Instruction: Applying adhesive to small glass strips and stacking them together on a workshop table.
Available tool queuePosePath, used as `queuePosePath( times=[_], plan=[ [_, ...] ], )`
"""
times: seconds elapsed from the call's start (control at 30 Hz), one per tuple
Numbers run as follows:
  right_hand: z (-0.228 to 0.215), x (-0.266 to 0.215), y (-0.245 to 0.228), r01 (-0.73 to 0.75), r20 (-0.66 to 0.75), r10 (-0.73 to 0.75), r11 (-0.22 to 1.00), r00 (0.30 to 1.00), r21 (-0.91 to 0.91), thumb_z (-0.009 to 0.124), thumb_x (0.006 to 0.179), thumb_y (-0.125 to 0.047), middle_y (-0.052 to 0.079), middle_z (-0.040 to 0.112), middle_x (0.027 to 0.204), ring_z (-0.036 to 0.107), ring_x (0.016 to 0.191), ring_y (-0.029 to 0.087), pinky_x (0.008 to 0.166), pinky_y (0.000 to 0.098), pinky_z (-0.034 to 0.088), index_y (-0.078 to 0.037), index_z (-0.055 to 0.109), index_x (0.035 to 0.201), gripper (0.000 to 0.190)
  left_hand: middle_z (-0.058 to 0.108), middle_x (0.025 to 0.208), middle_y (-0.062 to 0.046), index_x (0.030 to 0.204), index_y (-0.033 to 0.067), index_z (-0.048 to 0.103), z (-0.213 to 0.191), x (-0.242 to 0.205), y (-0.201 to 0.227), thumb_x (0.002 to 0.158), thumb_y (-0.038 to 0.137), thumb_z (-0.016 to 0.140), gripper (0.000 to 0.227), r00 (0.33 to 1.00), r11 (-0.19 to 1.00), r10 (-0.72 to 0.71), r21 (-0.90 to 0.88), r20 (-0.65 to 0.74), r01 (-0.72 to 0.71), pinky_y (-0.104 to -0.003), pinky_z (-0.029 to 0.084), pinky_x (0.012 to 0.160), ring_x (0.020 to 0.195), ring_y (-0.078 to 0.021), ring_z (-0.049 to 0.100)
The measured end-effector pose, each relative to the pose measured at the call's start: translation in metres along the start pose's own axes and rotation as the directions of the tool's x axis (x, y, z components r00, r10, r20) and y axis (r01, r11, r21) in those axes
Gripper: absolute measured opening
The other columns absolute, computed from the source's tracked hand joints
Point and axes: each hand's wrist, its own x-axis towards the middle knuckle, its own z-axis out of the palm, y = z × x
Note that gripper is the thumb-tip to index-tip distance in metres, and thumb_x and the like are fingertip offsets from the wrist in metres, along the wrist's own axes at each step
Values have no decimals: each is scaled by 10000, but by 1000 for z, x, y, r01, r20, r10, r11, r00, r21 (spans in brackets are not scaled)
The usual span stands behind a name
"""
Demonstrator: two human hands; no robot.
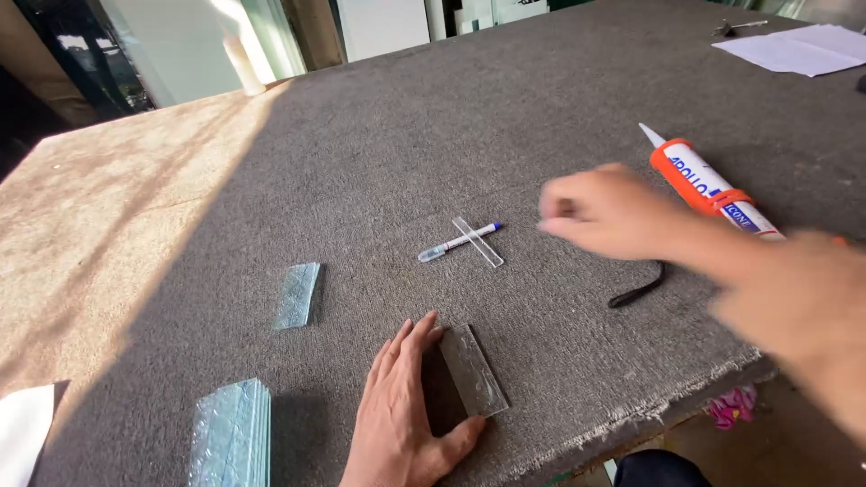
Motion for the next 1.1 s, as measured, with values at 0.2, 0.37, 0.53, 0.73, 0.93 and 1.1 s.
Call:
queuePosePath(
  times=[0.2, 0.37, 0.53, 0.73, 0.93, 1.1],
  plan=[
    [120, 42, -40, -172, -115, 215, 938, 970, 301, 934, 853, -478, 26, 807, 1132, 752, 1070, 225, 927, 420, 562, -167, 720, 1194, 509, 491, 1755, -117, 1678, 121, 408, 6, 2, -6, 671, 497, 970, 1214, 997, 997, -71, -32, -16, 70, -546, 257, 1303, 1670, -369, 329],
    [111, 38, -51, -78, -146, 132, 943, 981, 324, 833, 963, -156, 5, 877, 917, 754, 721, 195, 745, 403, 586, -127, 749, 1226, 278, 512, 1723, -147, 1694, 57, 363, 8, 2, -9, 746, 505, 957, 1205, 999, 1000, 31, -6, -36, -31, -537, 229, 1324, 1640, -388, 371],
    [115, 33, -32, 60, -185, 34, 877, 982, 477, 823, 963, -96, -4, 765, 858, 583, 576, 88, 631, 279, 491, -107, 833, 1177, 214, 613, 1603, -227, 1617, 19, 439, -7, -1, -5, 753, 548, 923, 1123, 994, 995, 91, 43, -58, -89, -542, 298, 1298, 1516, -402, 536],
    [90, 2, -41, 453, -218, -398, 749, 891, 484, 807, 936, 15, 7, 673, 1008, 511, 645, 60, 544, 183, 496, -55, 729, 1465, 539, 677, 1484, -152, 1628, 60, 429, -36, -15, -12, 654, 499, 974, 1200, 997, 999, -46, -19, -68, 45, -527, 440, 1167, 1359, -426, 612],
    [94, -55, -56, 666, -196, -658, 606, 727, 434, 805, 900, 12, 30, 726, 1076, 686, 795, 98, 554, 115, 658, -144, 694, 1491, 621, 671, 1533, -169, 1683, 33, 336, -36, -19, -14, 740, 458, 951, 1204, 986, 995, -93, -50, -140, 87, -497, 442, 1175, 1396, -365, 626],
    [96, -73, -62, 748, -178, -732, 606, 658, 271, 752, 958, 10, -11, 653, 1066, 489, 640, 158, 572, 278, 485, -322, 705, 1517, 652, 676, 1558, -105, 1700, 76, 316, -34, -17, -15, 689, 463, 984, 1273, 984, 990, -137, 3, -113, 138, -494, 412, 1205, 1439, -358, 571]
  ],
)
